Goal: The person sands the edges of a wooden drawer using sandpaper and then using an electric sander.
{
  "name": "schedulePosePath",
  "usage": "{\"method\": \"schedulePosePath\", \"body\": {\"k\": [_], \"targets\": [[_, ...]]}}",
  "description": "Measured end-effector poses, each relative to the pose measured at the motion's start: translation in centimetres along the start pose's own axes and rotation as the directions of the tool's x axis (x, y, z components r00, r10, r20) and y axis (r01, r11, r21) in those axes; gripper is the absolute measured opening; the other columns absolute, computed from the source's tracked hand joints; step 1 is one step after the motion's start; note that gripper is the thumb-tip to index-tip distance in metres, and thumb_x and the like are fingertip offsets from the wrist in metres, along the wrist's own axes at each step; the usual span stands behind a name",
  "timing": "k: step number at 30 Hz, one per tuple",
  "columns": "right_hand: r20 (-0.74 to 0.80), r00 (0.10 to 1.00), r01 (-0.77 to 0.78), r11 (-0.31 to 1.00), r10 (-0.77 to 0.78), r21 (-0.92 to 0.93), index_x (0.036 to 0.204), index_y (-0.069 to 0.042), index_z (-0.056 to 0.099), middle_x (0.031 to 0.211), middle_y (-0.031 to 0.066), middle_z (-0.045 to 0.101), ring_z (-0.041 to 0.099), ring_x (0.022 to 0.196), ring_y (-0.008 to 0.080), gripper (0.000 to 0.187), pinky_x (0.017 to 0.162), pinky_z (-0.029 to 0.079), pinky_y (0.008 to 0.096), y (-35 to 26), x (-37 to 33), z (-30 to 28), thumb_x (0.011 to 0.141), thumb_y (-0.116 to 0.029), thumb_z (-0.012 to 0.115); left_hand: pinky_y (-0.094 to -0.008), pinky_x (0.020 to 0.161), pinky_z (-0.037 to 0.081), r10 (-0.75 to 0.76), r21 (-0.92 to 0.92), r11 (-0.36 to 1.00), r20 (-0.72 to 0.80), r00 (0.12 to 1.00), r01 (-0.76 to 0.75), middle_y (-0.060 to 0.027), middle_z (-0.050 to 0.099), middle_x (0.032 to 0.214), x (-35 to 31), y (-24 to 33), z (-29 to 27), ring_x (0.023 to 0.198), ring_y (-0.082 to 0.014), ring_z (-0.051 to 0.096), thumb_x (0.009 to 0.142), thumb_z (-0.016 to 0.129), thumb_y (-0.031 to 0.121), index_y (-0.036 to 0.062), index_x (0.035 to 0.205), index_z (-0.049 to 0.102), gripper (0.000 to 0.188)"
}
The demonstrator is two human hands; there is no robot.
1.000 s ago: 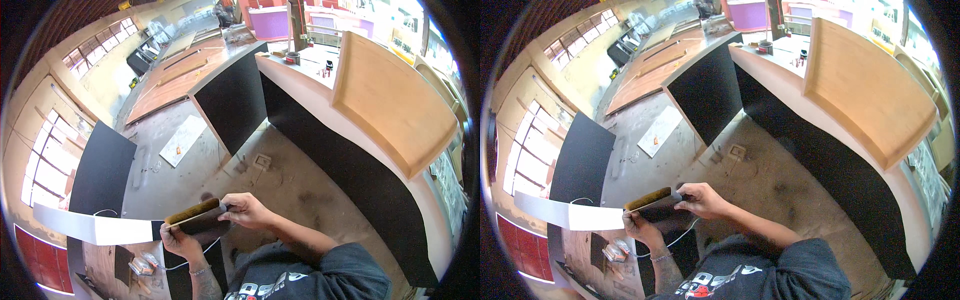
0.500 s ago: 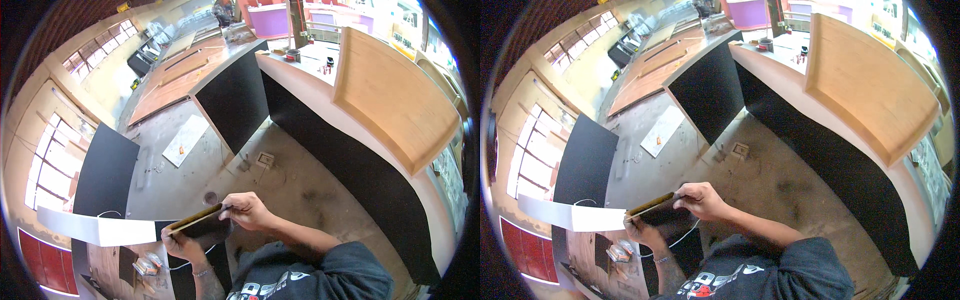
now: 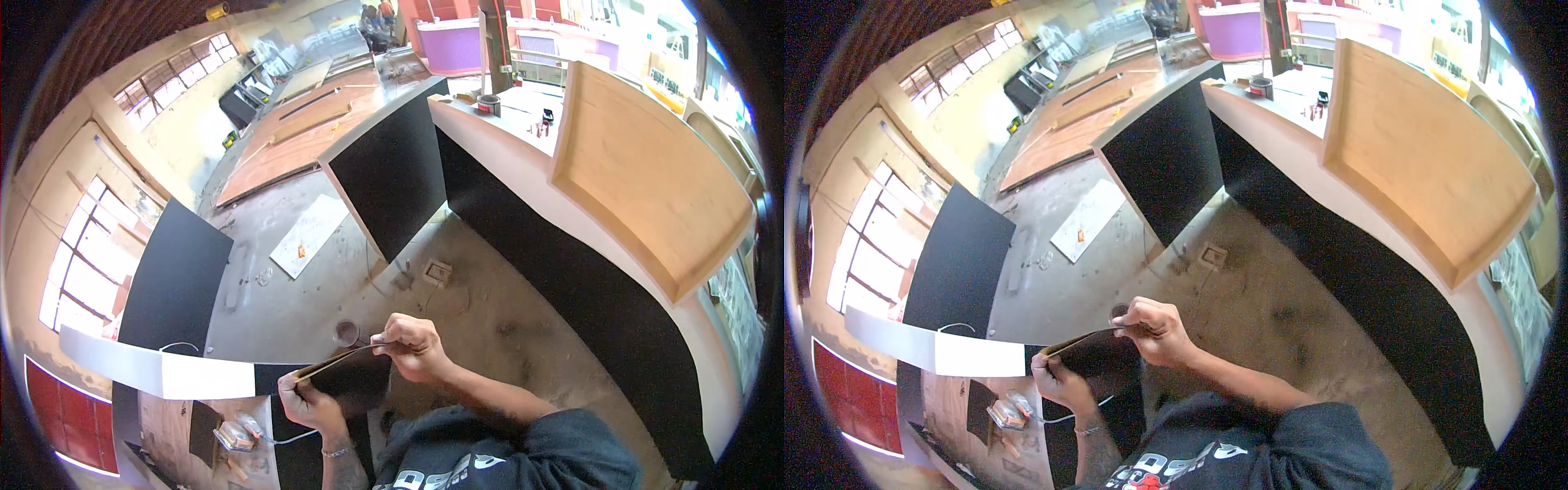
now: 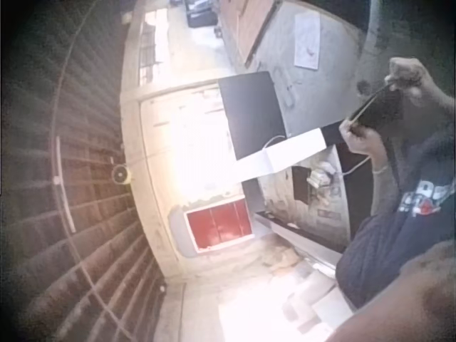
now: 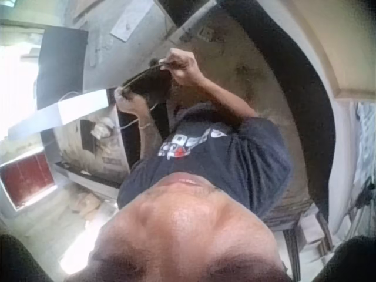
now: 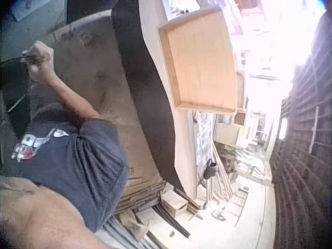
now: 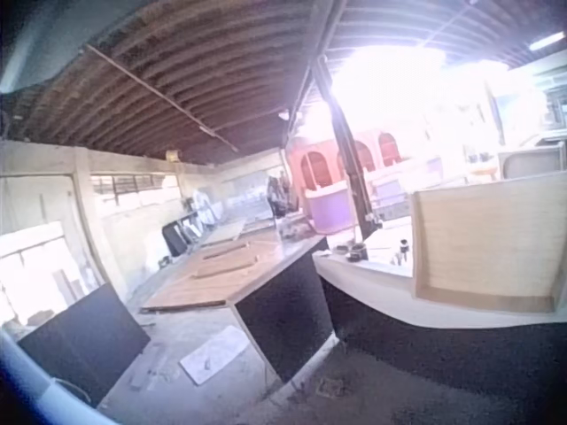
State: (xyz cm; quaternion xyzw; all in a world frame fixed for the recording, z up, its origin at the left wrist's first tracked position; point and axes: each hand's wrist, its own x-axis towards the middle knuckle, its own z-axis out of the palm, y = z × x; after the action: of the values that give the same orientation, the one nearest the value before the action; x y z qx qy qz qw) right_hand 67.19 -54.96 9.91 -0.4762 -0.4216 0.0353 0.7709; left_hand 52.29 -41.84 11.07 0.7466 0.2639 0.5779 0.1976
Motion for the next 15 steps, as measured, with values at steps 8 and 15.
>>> {"method": "schedulePosePath", "body": {"k": [8, 15], "targets": [[0.091, 0.995, 0.049, 0.997, -0.043, -0.063, 0.091, 0.0, 0.067, 0.081, 0.0098, 0.065, 0.067, 0.073, 0.0213, 0.015, 0.066, 0.051, 0.0293, -1.8, 0.0, 0.0, 0.083, -0.005, 0.079, -0.0317, 0.077, 0.049, -0.164, -0.212, 0.963, 0.035, 0.986, 0.168, -0.0072, 0.058, 0.085, -1.0, -2.4, -0.6, 0.08, -0.0195, 0.057, 0.093, 0.054, -0.003, -0.0002, 0.092, 0.052, 0.004], [-0.032, 0.996, 0.074, 0.982, -0.08, -0.174, 0.098, -0.001, 0.069, 0.082, 0.0102, 0.064, 0.063, 0.073, 0.0175, 0.014, 0.063, 0.047, 0.0283, 0.6, -1.3, -0.3, 0.085, 0.001, 0.075, -0.0308, 0.077, 0.049, 0.008, -0.01, 1.0, 0.013, 1.0, -0.008, -0.0071, 0.058, 0.084, -0.9, -0.7, -0.1, 0.08, -0.018, 0.057, 0.094, 0.054, -0.003, -0.0003, 0.091, 0.052, 0.004]]}}
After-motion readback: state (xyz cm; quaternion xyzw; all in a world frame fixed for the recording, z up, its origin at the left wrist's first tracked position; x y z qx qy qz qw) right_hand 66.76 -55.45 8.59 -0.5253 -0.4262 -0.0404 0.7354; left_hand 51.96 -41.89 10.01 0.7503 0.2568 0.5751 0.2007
